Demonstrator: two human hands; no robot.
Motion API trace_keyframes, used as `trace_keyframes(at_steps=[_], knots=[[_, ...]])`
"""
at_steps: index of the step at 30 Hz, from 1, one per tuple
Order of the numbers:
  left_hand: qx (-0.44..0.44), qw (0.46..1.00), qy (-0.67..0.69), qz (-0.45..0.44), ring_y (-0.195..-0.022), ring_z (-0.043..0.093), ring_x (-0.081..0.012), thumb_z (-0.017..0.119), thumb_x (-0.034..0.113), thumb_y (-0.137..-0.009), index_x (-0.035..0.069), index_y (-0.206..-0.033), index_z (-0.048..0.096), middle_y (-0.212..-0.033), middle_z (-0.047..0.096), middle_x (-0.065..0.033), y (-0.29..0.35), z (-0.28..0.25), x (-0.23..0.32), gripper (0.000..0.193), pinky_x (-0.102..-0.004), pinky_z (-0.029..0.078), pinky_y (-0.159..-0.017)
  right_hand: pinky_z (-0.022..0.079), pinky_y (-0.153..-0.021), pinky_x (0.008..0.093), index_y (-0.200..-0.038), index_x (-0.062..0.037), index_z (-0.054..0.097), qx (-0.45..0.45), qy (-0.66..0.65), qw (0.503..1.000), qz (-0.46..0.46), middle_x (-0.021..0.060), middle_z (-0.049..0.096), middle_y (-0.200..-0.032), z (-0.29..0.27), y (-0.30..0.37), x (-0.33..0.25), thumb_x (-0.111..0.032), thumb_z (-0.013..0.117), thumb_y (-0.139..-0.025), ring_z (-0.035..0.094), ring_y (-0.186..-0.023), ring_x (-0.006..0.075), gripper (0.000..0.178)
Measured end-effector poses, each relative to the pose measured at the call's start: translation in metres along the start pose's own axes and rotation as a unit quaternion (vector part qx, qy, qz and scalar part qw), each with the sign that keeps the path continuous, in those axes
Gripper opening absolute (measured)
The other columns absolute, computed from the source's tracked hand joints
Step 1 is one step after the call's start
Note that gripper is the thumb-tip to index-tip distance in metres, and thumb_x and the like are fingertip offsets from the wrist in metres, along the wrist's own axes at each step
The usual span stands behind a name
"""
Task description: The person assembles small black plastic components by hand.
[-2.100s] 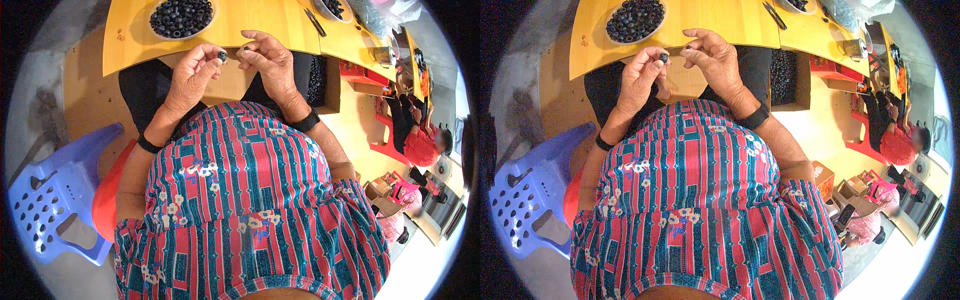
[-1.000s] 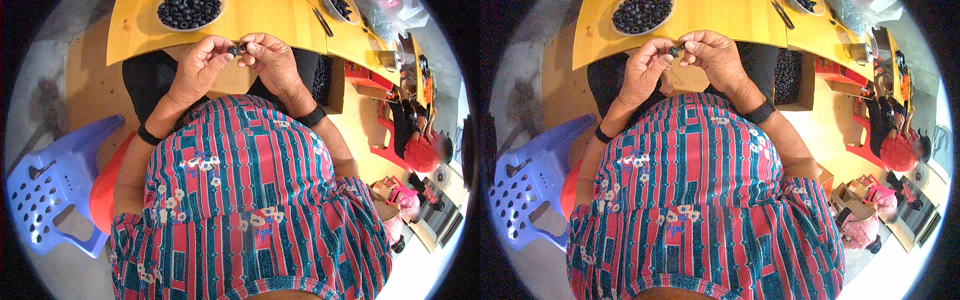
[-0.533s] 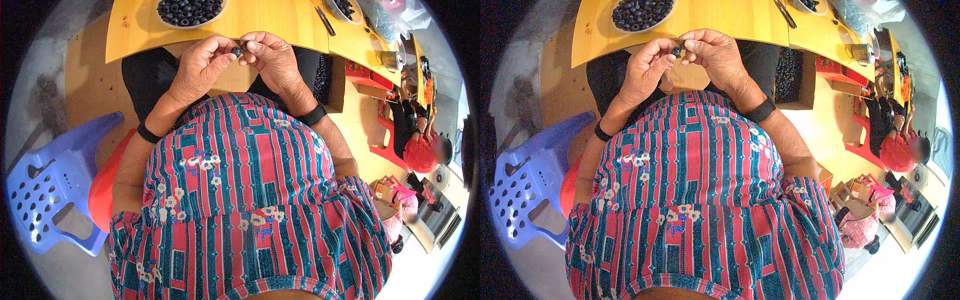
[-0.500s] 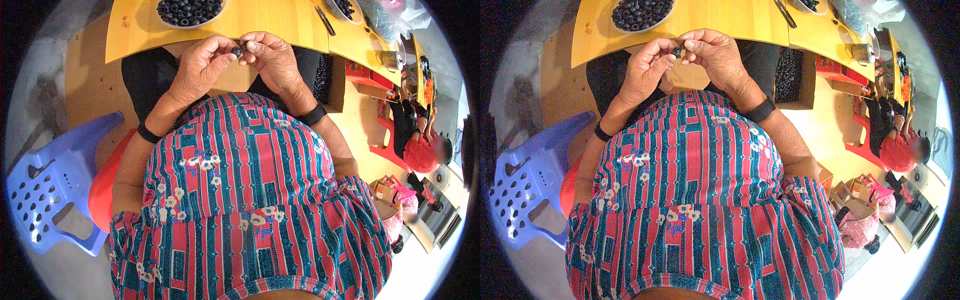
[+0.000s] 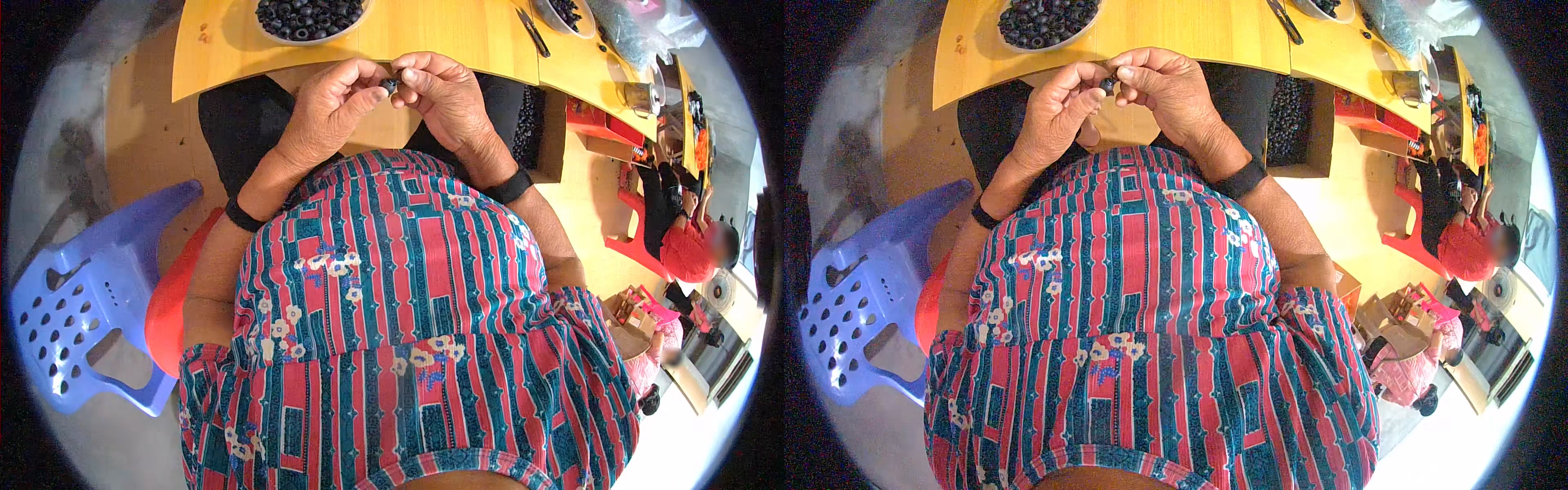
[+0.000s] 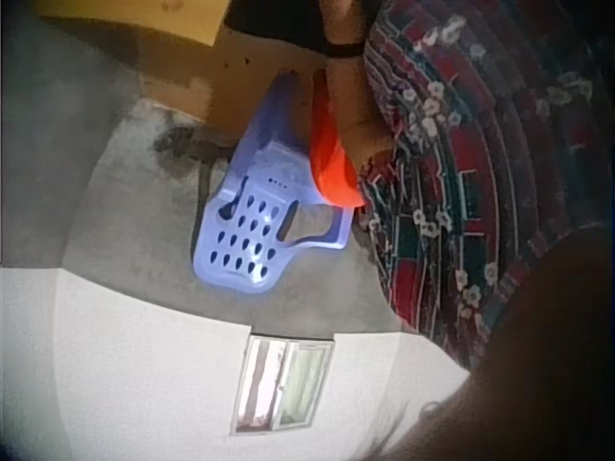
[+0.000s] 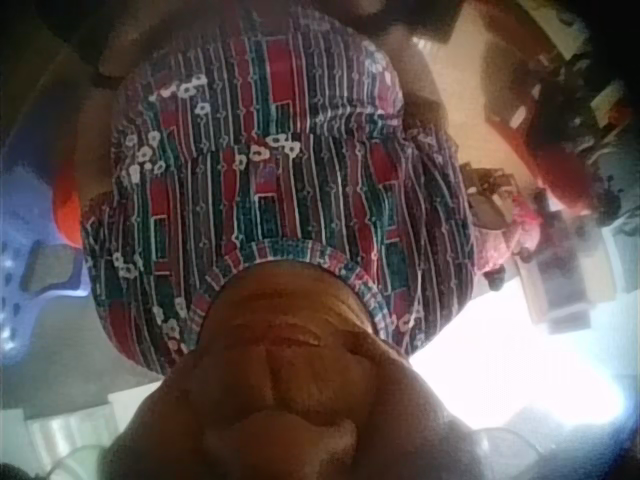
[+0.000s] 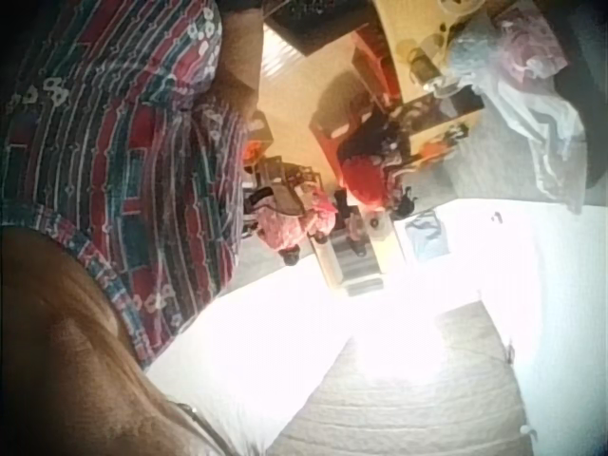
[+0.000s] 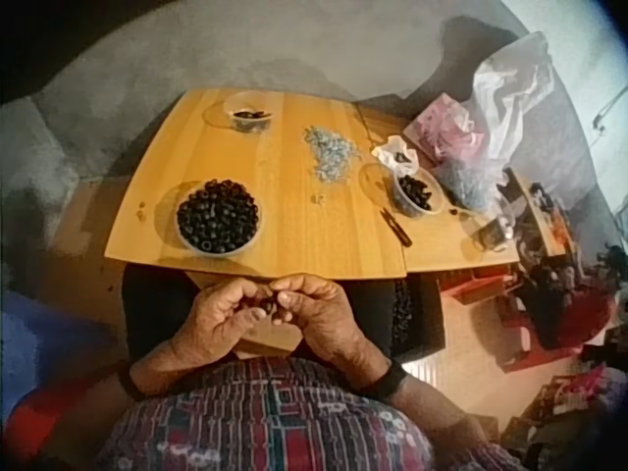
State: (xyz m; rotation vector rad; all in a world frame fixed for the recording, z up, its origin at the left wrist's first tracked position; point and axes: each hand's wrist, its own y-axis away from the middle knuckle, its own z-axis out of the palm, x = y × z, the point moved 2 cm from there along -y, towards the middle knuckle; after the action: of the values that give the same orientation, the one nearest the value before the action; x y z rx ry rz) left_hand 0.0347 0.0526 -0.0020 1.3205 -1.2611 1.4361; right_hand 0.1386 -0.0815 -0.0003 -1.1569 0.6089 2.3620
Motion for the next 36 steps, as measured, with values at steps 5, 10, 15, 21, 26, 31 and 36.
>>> trace_keyframes(at_steps=[5,10,15,21,26,31,36], knots=[[-0.003,1.000,0.000,-0.002,-0.057,0.045,0.0005,0.054,0.018,-0.091,0.001,-0.103,0.052,-0.077,0.050,0.0029,0.000,0.001,0.002,0.021,-0.0143,0.038,-0.049,0.052,-0.064,0.0243,-0.097,0.0014,0.063,-0.001,0.011,1.000,0.000,0.0064,0.063,-0.080,-0.001,0.000,0.001,-0.006,0.059,-0.085,0.059,-0.066,0.0137,0.014],[0.000,1.000,-0.011,-0.015,-0.067,0.050,-0.0044,0.055,0.015,-0.090,-0.001,-0.099,0.053,-0.081,0.054,-0.0013,-0.001,0.000,0.007,0.019,-0.0185,0.042,-0.060,0.051,-0.064,0.0239,-0.097,0.0015,0.063,-0.006,0.022,1.000,-0.006,0.0062,0.063,-0.081,-0.003,0.000,0.001,-0.006,0.059,-0.085,0.059,-0.067,0.0130,0.015],[0.002,1.000,0.017,-0.020,-0.078,0.056,-0.0092,0.056,0.011,-0.088,-0.003,-0.096,0.055,-0.084,0.060,-0.0053,0.000,0.000,0.009,0.016,-0.0231,0.047,-0.069,0.051,-0.065,0.0232,-0.097,0.0013,0.063,-0.010,0.055,0.998,-0.026,0.0059,0.064,-0.082,0.000,0.001,0.000,-0.005,0.060,-0.084,0.059,-0.068,0.0119,0.014],[0.001,1.000,-0.027,-0.002,-0.069,0.044,-0.0015,0.056,0.019,-0.090,0.001,-0.098,0.053,-0.079,0.051,0.0033,0.000,-0.001,0.002,0.020,-0.0163,0.039,-0.059,0.051,-0.066,0.0225,-0.095,0.0006,0.064,0.002,0.122,0.991,-0.048,0.0048,0.065,-0.082,0.002,0.002,-0.003,-0.005,0.061,-0.084,0.060,-0.070,0.0102,0.013],[-0.003,1.000,-0.026,-0.011,-0.069,0.047,-0.0028,0.056,0.018,-0.090,0.001,-0.096,0.054,-0.080,0.053,0.0023,0.000,0.000,0.002,0.018,-0.0182,0.042,-0.060,0.049,-0.066,0.0239,-0.096,0.0002,0.064,0.007,0.174,0.982,-0.072,0.0057,0.063,-0.080,0.003,0.002,-0.003,-0.003,0.060,-0.084,0.059,-0.069,0.0129,0.014],[0.000,0.999,0.019,-0.051,-0.069,0.051,-0.0044,0.054,0.017,-0.091,0.000,-0.100,0.055,-0.081,0.054,0.0014,0.000,0.001,-0.001,0.019,-0.0182,0.044,-0.061,0.051,-0.066,0.0220,-0.095,0.0011,0.064,-0.010,0.199,0.977,-0.081,0.0051,0.065,-0.083,0.002,0.000,-0.003,-0.005,0.061,-0.084,0.061,-0.070,0.0094,0.013],[0.019,0.994,0.086,-0.072,-0.069,0.053,-0.0054,0.051,0.015,-0.092,-0.001,-0.108,0.054,-0.082,0.056,0.0005,0.000,0.001,-0.007,0.023,-0.0182,0.046,-0.062,0.052,-0.067,0.0225,-0.095,0.0022,0.064,-0.012,0.243,0.965,-0.095,0.0060,0.065,-0.083,0.002,0.001,-0.003,-0.002,0.060,-0.084,0.061,-0.071,0.0101,0.013]])
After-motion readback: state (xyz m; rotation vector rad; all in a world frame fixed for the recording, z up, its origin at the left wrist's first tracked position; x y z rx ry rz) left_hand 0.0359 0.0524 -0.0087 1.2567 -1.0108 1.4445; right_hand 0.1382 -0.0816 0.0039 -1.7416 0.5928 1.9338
